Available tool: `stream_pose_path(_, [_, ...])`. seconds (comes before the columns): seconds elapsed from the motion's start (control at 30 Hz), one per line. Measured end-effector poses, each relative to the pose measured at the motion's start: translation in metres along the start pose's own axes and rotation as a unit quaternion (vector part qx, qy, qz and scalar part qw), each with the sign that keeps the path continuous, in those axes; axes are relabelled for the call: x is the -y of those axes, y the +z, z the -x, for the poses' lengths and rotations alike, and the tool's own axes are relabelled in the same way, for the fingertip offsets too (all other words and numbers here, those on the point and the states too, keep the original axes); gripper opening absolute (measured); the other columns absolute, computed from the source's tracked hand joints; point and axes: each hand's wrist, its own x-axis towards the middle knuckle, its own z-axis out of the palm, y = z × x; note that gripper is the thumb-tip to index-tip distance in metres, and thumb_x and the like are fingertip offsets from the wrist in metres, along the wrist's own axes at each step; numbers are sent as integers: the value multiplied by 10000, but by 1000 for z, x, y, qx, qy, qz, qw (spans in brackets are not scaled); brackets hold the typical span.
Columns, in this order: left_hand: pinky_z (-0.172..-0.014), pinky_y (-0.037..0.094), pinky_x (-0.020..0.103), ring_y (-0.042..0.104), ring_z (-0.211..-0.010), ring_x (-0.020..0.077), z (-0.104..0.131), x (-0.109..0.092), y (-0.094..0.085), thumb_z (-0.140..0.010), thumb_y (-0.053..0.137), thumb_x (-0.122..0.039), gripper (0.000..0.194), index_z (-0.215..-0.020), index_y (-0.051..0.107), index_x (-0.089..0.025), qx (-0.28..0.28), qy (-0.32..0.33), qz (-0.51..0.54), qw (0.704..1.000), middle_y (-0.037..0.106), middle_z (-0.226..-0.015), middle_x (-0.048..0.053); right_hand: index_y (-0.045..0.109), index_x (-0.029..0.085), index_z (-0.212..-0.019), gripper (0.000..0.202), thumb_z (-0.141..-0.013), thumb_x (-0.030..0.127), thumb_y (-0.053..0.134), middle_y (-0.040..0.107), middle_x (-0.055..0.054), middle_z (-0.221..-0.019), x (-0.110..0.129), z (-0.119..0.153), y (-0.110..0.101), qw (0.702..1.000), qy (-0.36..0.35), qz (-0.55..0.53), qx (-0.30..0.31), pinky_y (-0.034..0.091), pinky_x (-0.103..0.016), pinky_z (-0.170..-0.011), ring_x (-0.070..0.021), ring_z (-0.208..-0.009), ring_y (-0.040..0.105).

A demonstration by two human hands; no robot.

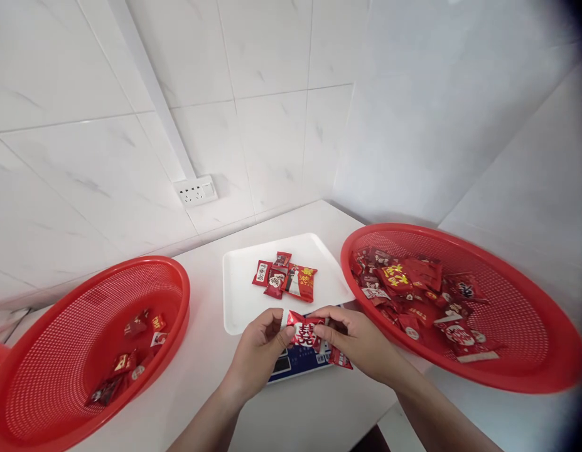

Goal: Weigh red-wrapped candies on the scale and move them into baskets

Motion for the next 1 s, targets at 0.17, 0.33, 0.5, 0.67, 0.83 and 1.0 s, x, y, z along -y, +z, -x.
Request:
stream_pose_path(0.17, [-717, 497, 287, 604, -814, 161, -15, -2, -5, -863, 522, -348, 208, -996, 501, -190, -46, 41, -57, 996, 635, -874, 25, 513, 232, -1249, 423, -840, 338, 521, 662, -16, -862, -2, -7, 1, 999, -20, 2, -30, 498, -268, -581, -142, -663, 599])
stream_pose_path(0.33, [-685, 519, 310, 614, -704, 153, -57, -14, -17, -875, 460, -288, 294, -1144, 374, -205, -108, 77, -192, 972, 580, -769, -6, 502, 267, -1272, 417, -860, 330, 496, 660, -24, -1010, 7, -39, -2, 993, -56, 69, -83, 492, -272, -583, -125, -601, 584])
stream_pose_path(0.5, [-818, 448, 458, 585, -906, 271, -87, -20, -33, -834, 508, -246, 223, -1048, 542, -198, -147, 90, -365, 915, 610, -905, 80, 525, 258, -1287, 405, -890, 310, 468, 644, -66, -1111, 10, -69, -4, 954, -49, 277, -104, 469, -312, -731, -223, -897, 626])
stream_pose_path(0.67, [-1008, 303, 499, 390, -1229, 337, -90, -10, -44, -843, 523, -272, 275, -1086, 609, -177, -127, 121, -474, 863, 533, -1243, 147, 570, 290, -1247, 366, -905, 341, 449, 587, -60, -1168, 3, -71, -6, 928, -38, 357, -102, 452, -273, -665, -201, -874, 640])
stream_pose_path(0.83, [-1021, 326, 435, 466, -1173, 268, -89, -3, -46, -880, 488, -313, 300, -1136, 589, -193, -87, 137, -513, 843, 606, -1176, 103, 609, 276, -1198, 338, -901, 304, 451, 587, -52, -1173, 3, -73, -4, 922, -41, 376, -82, 449, -263, -668, -201, -905, 641])
stream_pose_path(1.0, [-996, 368, 438, 476, -1193, 274, -83, 0, -47, -883, 484, -345, 392, -1237, 504, -178, -80, 133, -518, 841, 588, -1230, 121, 595, 256, -1215, 355, -899, 328, 450, 609, -65, -1135, 5, -72, -5, 926, -38, 365, -88, 457, -281, -675, -214, -872, 644])
